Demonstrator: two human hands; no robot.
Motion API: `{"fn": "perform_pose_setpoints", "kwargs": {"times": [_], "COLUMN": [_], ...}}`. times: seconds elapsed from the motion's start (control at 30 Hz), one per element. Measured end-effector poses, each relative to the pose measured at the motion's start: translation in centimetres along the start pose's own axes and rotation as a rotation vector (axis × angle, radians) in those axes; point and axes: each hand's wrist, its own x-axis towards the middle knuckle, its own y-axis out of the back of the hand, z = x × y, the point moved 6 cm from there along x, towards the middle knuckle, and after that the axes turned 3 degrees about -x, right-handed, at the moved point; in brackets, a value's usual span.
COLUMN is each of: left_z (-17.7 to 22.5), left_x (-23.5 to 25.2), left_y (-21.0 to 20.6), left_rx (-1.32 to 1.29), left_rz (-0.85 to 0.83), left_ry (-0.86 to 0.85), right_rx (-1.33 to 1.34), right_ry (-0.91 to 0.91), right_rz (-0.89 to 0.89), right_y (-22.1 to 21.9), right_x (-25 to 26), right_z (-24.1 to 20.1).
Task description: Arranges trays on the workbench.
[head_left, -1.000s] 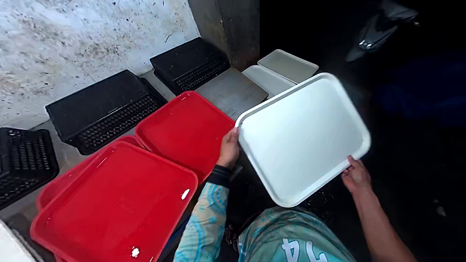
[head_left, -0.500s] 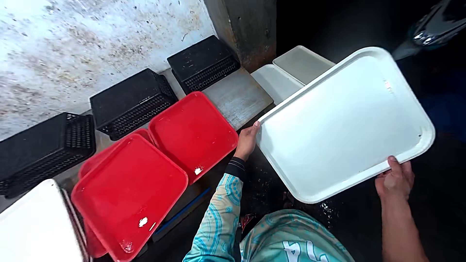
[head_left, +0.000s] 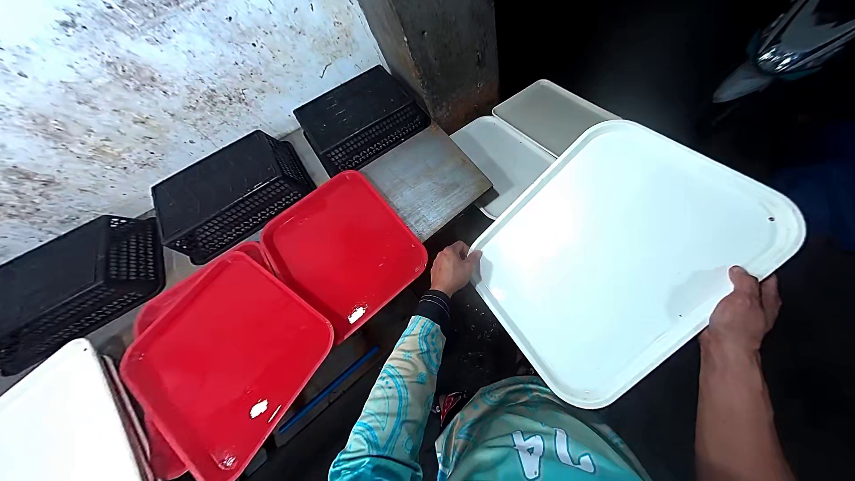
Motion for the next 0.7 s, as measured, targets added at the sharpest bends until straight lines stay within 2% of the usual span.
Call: {"fn": "perform_pose_setpoints", "kwargs": {"times": [0.07, 0.13, 0.2, 0.33, 0.47, 0.57, 0.7], "left_z": [-0.5, -0.4, 0.0, -0.2, -0.5, -1.2, 0.3], "left_x": [0.1, -0.3, -0.6, -0.7, -1.4, -2.2, -3.2], "left_y": [-0.6, -1.0, -1.0, -0.7, 0.0, 1.3, 4.1], "left_rx": [-0.348, -0.645, -0.765, -0.907, -0.945, -0.885, -0.666], "left_rz": [-0.07, -0.153, -0.207, -0.223, -0.24, -0.323, -0.343], "left_ry": [-0.006, 0.082, 0.112, 0.068, 0.052, 0.014, -0.053], "right_rx": [0.018, 0.045, 0.039, -0.016, -0.044, -0.045, -0.013], "right_ry": [0.0, 0.006, 0.005, -0.024, -0.048, -0.037, 0.008], "right_rz": [-0.028, -0.053, -0.068, -0.076, -0.102, -0.182, -0.384], "right_y": [0.1, 0.0, -0.2, -0.8, -1.8, -3.6, -9.2], "right_x": [0.5, 1.0, 1.3, 1.5, 2.0, 2.7, 3.1], "right_z": [-0.5, -0.4, -0.1, 0.6, 1.2, 1.0, -0.9]}}
